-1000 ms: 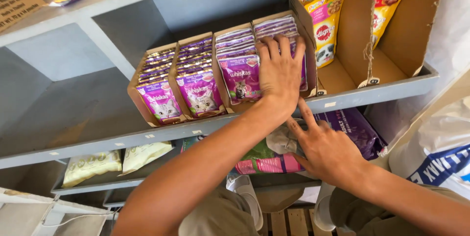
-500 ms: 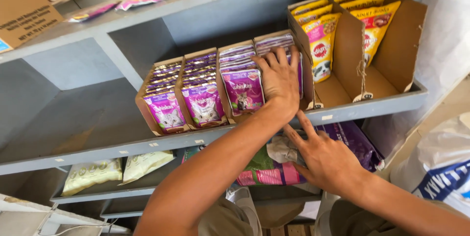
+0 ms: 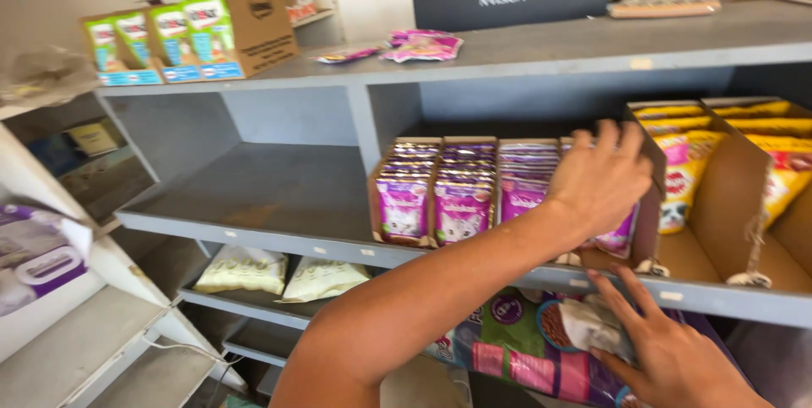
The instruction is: Wiping individual pet food pouches with a cloth and organizing them neatly on a store shelf.
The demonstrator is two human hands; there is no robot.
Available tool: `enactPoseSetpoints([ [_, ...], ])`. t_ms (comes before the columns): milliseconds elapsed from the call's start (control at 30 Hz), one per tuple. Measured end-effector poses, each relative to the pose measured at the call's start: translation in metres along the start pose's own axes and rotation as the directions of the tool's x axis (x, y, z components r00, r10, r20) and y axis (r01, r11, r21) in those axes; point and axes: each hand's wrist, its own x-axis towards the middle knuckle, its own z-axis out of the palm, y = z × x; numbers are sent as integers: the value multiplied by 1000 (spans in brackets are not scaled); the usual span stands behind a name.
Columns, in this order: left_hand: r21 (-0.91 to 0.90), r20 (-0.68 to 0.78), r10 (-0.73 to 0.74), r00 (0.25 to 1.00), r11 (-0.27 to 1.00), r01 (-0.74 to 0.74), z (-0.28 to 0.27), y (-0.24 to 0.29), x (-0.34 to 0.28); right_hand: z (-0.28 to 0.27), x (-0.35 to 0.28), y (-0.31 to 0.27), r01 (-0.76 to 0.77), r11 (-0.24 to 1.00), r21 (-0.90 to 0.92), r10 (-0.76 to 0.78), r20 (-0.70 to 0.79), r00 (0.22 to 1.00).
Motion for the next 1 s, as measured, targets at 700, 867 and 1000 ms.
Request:
enactPoseSetpoints([
  [700, 282, 595, -726, 345, 590, 756, -13, -302, 36, 31, 43, 36, -5, 919, 394, 40, -81, 996],
  [867, 199, 553, -756, 349, 527, 826, 1, -305, 46, 12, 29, 25, 5, 919, 393, 45, -118, 992],
  [1000, 140, 555, -778, 293, 435, 890, -7, -302, 54, -7, 17, 13, -35, 902, 430, 105, -142, 984],
])
